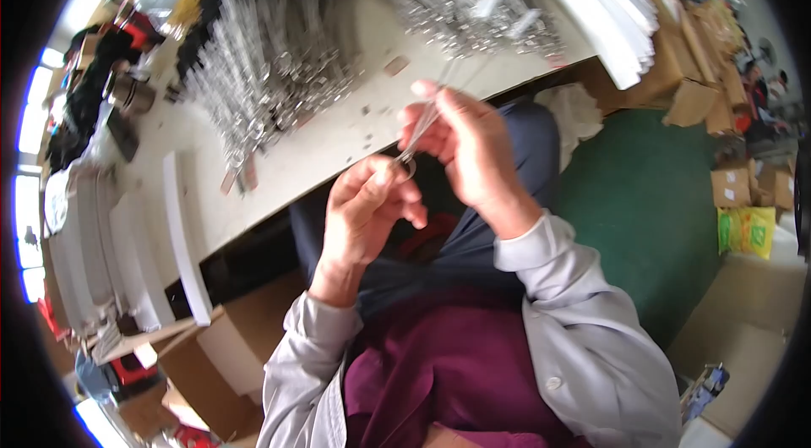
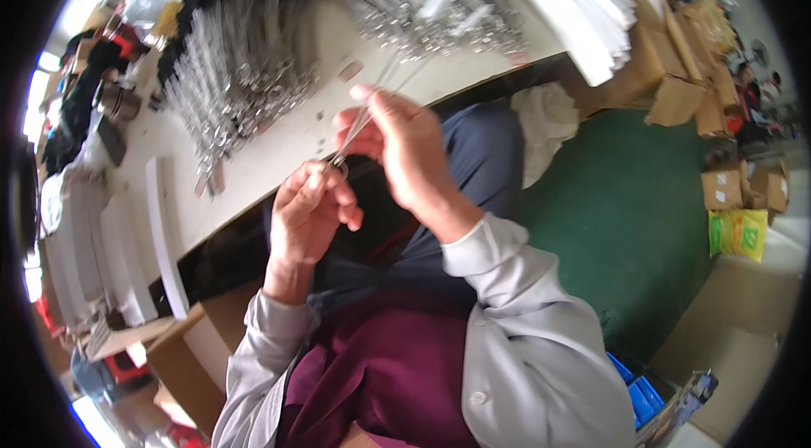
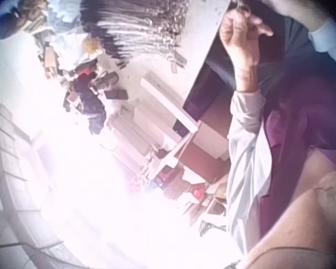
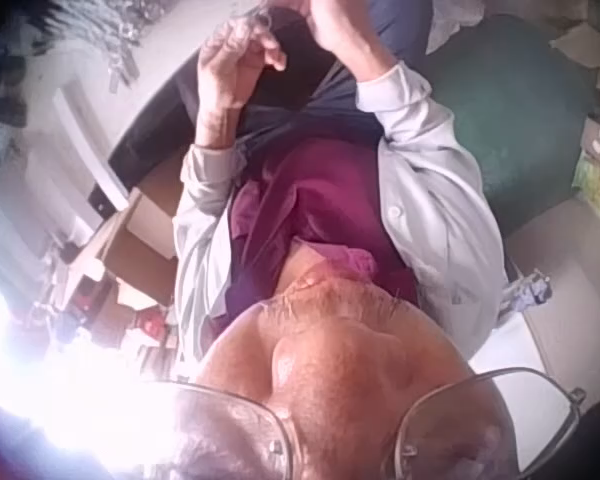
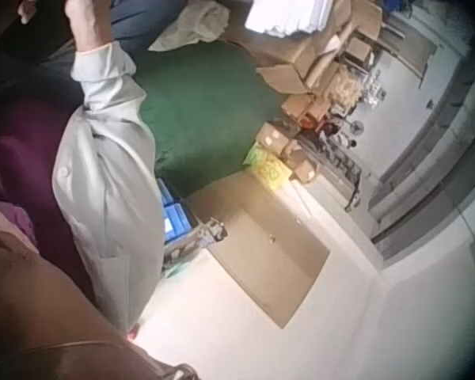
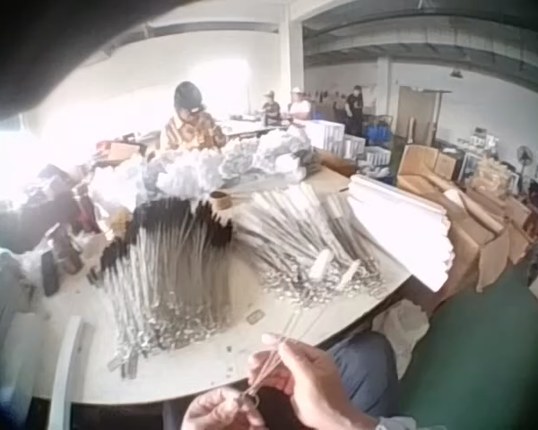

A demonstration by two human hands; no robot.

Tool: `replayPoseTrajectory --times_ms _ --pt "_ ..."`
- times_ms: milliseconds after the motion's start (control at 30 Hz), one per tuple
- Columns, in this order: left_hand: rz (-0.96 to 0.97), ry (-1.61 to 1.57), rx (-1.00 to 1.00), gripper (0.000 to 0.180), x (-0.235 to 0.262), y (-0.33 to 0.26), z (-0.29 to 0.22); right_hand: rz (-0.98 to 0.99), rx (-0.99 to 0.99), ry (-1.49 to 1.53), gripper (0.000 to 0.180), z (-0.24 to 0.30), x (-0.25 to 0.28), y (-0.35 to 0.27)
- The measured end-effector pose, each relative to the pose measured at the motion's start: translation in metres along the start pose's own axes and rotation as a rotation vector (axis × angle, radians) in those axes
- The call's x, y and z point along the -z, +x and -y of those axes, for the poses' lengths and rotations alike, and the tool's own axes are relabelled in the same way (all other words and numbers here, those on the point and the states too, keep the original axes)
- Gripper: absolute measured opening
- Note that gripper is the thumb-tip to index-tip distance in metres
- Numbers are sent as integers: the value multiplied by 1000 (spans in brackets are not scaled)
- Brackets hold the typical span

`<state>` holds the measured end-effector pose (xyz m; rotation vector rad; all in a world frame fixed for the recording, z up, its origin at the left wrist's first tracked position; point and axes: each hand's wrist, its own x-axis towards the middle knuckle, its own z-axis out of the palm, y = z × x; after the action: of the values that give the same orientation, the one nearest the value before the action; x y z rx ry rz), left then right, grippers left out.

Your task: Inserting small metal wire brushes into white paper sleeves and organizing them.

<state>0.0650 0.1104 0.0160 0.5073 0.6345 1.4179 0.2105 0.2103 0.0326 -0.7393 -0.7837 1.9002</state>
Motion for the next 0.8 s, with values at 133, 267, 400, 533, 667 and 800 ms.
replayPoseTrajectory --times_ms 133,267,400,533,667,800 --pt "32 -2 -7 17 8 -1 2 6 8 -5 36 3 3 -2" --pt "-2 53 -5 20 11 -3 -5 3 -74 -236 39 6 12 -2" --pt "-67 214 2 23 17 -5 -7 -38 14 -396 38 2 19 -2" --pt "-78 168 -3 23 21 -6 -7 -38 162 -612 37 6 15 -6" --pt "-63 111 -6 22 20 -4 -5 -27 67 -352 32 4 17 -7" --pt "-52 125 -24 21 21 -4 -4 -12 175 -375 28 0 16 -10"
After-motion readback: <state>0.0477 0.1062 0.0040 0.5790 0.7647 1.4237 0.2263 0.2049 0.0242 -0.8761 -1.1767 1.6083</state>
